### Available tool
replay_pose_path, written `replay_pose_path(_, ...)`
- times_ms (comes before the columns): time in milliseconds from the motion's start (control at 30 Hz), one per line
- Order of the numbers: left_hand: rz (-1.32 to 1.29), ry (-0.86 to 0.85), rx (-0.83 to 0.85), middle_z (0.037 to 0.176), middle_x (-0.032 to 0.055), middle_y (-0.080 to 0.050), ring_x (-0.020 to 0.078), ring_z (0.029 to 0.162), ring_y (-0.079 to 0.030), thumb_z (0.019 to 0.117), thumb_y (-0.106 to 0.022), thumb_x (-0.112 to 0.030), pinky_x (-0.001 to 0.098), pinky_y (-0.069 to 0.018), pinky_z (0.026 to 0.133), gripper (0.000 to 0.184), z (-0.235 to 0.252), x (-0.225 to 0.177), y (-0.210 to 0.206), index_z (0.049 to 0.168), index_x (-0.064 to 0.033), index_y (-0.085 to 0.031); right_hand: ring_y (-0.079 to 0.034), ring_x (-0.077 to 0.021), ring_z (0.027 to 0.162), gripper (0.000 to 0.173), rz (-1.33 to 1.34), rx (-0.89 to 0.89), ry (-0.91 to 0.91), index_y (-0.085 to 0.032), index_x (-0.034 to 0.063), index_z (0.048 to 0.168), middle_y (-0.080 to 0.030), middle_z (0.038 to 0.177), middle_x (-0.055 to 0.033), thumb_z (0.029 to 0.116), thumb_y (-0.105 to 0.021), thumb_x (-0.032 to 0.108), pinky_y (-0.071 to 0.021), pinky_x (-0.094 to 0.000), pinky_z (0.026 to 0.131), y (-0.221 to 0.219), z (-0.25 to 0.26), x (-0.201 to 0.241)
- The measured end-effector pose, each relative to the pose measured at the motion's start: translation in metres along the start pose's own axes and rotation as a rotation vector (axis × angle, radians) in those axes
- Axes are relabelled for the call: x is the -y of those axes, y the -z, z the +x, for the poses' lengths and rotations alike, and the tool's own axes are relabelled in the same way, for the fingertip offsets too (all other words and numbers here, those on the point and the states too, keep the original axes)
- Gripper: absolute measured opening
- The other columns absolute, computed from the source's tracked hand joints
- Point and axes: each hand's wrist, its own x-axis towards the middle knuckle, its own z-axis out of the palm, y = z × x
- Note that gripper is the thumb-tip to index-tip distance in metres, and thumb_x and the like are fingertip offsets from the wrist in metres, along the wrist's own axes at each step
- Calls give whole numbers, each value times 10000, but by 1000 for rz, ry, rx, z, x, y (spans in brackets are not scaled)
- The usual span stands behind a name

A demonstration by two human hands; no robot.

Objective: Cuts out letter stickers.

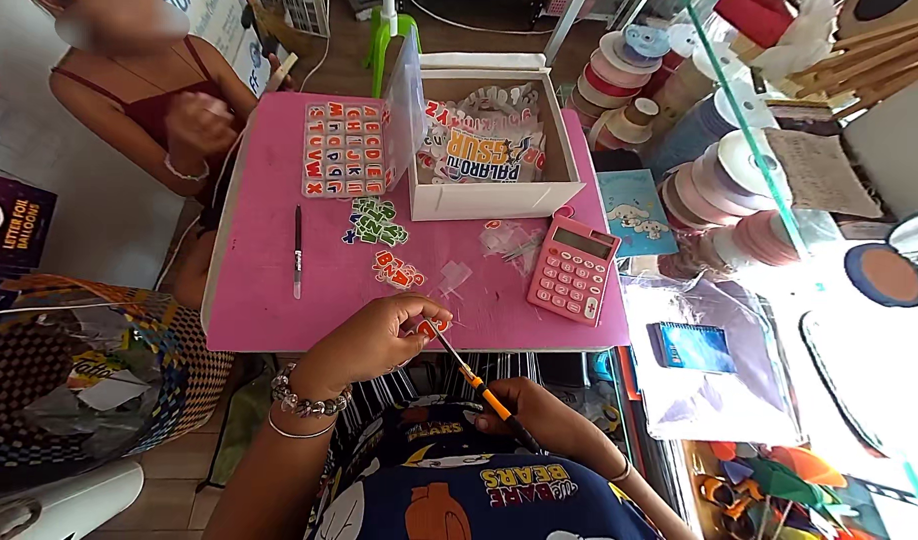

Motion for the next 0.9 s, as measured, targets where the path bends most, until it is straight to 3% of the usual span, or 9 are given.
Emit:
replay_pose_path(433,-9,2,0,1224,-29,-634,-37,742,-557,962,-607,-71,128,-461,615,314,1,0,0,1259,-139,-680,-476,24,529,336,20,-10,17,-622,134,802,-514,606,107,873,-788,418,-388,-167,514,-1,0,-3)
replay_pose_path(733,-23,-2,-3,1232,-27,-632,-33,792,-584,961,-608,-69,131,-491,662,303,1,-2,0,1250,-125,-679,-469,25,518,324,27,-24,11,-626,130,785,-515,594,102,875,-797,391,-380,-167,504,-2,1,-3)
replay_pose_path(900,-25,4,-2,1203,-31,-638,-29,759,-575,963,-612,-69,130,-483,641,309,2,-2,0,1258,-134,-677,-456,18,506,357,-30,-96,-7,-625,122,757,-513,582,92,871,-804,410,-367,-178,495,-4,2,-4)
